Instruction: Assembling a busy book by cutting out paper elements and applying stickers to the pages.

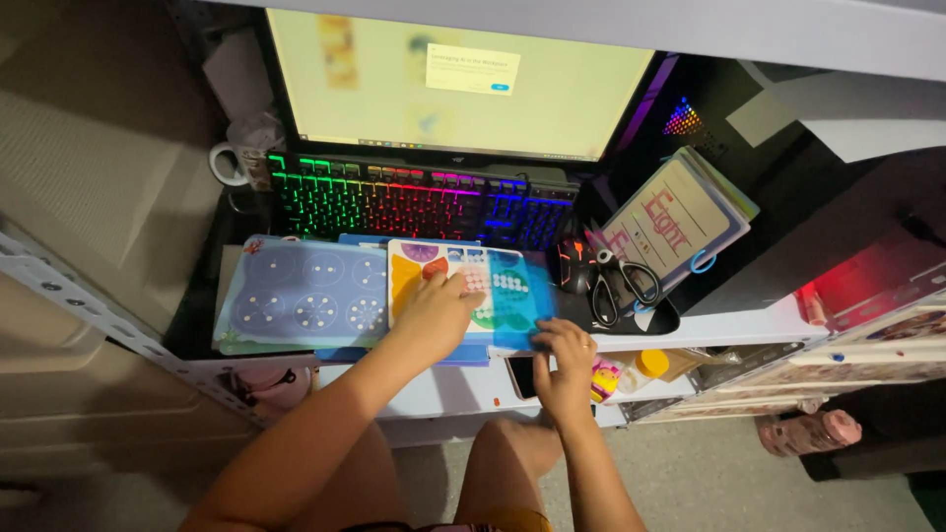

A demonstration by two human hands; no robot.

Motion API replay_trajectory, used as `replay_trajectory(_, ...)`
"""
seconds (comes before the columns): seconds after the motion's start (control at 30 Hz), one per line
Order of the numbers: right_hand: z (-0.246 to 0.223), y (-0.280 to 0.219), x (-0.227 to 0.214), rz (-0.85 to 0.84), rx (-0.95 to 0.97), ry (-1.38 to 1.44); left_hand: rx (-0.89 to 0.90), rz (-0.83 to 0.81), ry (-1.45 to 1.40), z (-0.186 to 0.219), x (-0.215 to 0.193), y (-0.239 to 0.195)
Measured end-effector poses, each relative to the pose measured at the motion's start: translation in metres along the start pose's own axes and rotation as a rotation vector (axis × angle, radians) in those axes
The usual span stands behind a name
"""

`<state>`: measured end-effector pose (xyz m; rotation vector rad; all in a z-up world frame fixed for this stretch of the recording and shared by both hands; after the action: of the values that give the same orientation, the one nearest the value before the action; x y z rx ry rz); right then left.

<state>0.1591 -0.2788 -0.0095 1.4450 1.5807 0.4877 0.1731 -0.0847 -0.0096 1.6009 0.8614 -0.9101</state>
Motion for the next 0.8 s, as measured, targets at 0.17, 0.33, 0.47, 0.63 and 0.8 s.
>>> replay_trajectory(0.17,0.025,0.005,0.034,-0.423,0.271,-0.211,0.011,0.075,-0.016,0.001,-0.016,-0.009)
replay_trajectory(0.33,0.035,0.022,0.051,-0.756,0.420,-0.396,0.008,0.075,-0.045,0.000,-0.014,-0.011)
replay_trajectory(0.47,0.037,0.025,0.056,-0.826,0.458,-0.410,0.012,0.053,-0.084,0.001,-0.024,-0.011)
replay_trajectory(0.63,0.039,0.029,0.056,-0.844,0.499,-0.362,-0.003,0.040,-0.108,-0.003,-0.011,-0.010)
replay_trajectory(0.8,0.029,0.035,0.058,-0.858,0.531,-0.298,-0.030,0.019,-0.171,-0.004,-0.029,-0.014)
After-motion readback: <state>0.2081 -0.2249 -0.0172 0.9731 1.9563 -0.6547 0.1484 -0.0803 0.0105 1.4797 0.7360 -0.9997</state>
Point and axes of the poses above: each hand's wrist, its own y-axis towards the middle knuckle, its own x-axis out of the palm, z = x × y, the point moved 10 cm from there along y, towards the middle knuckle, and after that the axes turned 15 degrees about y, right-handed, at the moved point
